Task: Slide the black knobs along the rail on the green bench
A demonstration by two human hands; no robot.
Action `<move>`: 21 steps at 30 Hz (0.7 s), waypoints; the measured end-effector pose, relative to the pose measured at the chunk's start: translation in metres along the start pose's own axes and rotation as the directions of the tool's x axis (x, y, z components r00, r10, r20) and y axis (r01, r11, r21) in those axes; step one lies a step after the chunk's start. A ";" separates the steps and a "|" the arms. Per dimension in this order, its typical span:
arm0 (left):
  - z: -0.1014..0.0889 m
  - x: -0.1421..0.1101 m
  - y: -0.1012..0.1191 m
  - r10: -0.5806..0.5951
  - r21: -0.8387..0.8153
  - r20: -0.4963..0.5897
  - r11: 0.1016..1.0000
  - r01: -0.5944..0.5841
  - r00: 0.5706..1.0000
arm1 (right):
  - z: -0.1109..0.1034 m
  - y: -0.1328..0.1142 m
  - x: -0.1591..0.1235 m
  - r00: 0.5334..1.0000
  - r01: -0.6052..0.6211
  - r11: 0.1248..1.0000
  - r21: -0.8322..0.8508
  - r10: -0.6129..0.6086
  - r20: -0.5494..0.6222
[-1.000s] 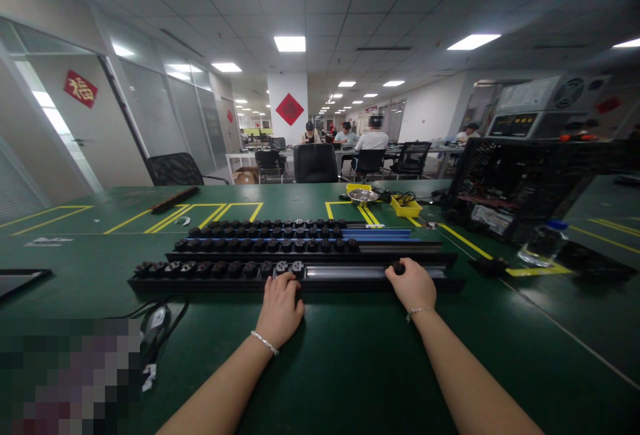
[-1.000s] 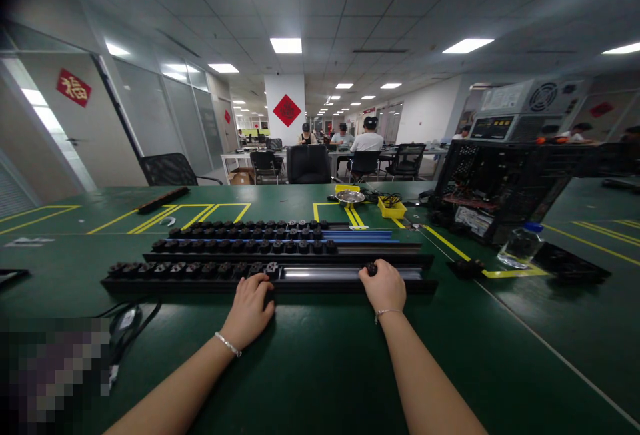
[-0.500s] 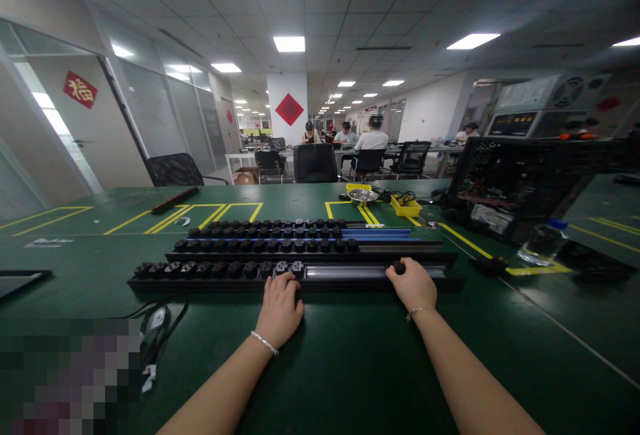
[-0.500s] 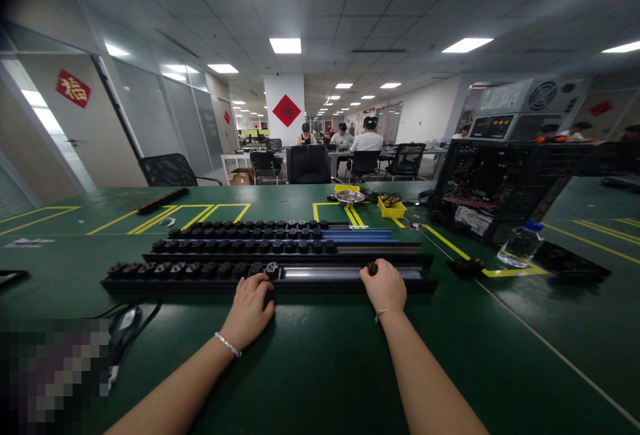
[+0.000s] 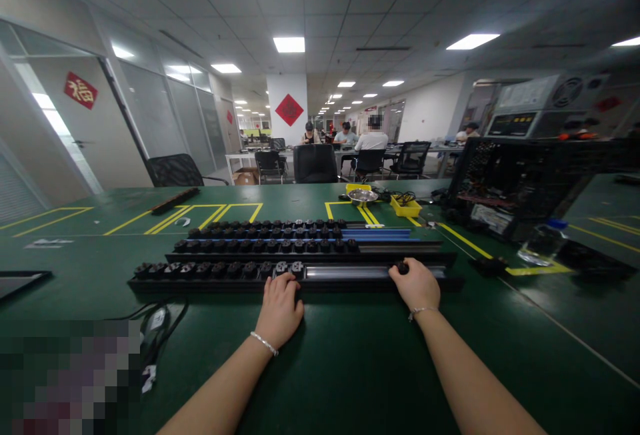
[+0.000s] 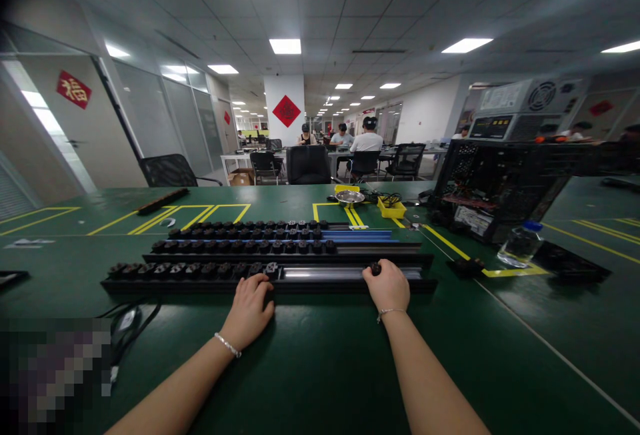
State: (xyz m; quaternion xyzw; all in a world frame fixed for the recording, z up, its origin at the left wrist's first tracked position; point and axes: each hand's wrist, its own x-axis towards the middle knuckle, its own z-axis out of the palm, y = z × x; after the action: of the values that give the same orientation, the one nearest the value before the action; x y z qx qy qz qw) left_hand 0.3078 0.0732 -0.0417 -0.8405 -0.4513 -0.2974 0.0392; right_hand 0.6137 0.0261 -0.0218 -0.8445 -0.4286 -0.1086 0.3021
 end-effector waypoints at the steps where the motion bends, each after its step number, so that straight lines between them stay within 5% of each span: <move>1: 0.000 0.000 0.000 0.001 0.000 -0.004 1.000 -0.001 1.000 | 0.000 0.000 0.000 1.000 -0.003 1.000 0.001 0.003 0.001; 21: 0.000 0.000 0.001 0.004 -0.001 -0.016 1.000 -0.004 1.000 | -0.002 0.008 0.004 0.999 -0.030 0.999 -0.041 0.031 0.012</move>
State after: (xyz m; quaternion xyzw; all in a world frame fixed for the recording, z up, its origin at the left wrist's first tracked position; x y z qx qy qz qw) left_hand 0.3082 0.0726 -0.0415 -0.8390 -0.4490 -0.3043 0.0428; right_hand 0.6223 0.0240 -0.0215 -0.8576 -0.4152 -0.1074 0.2840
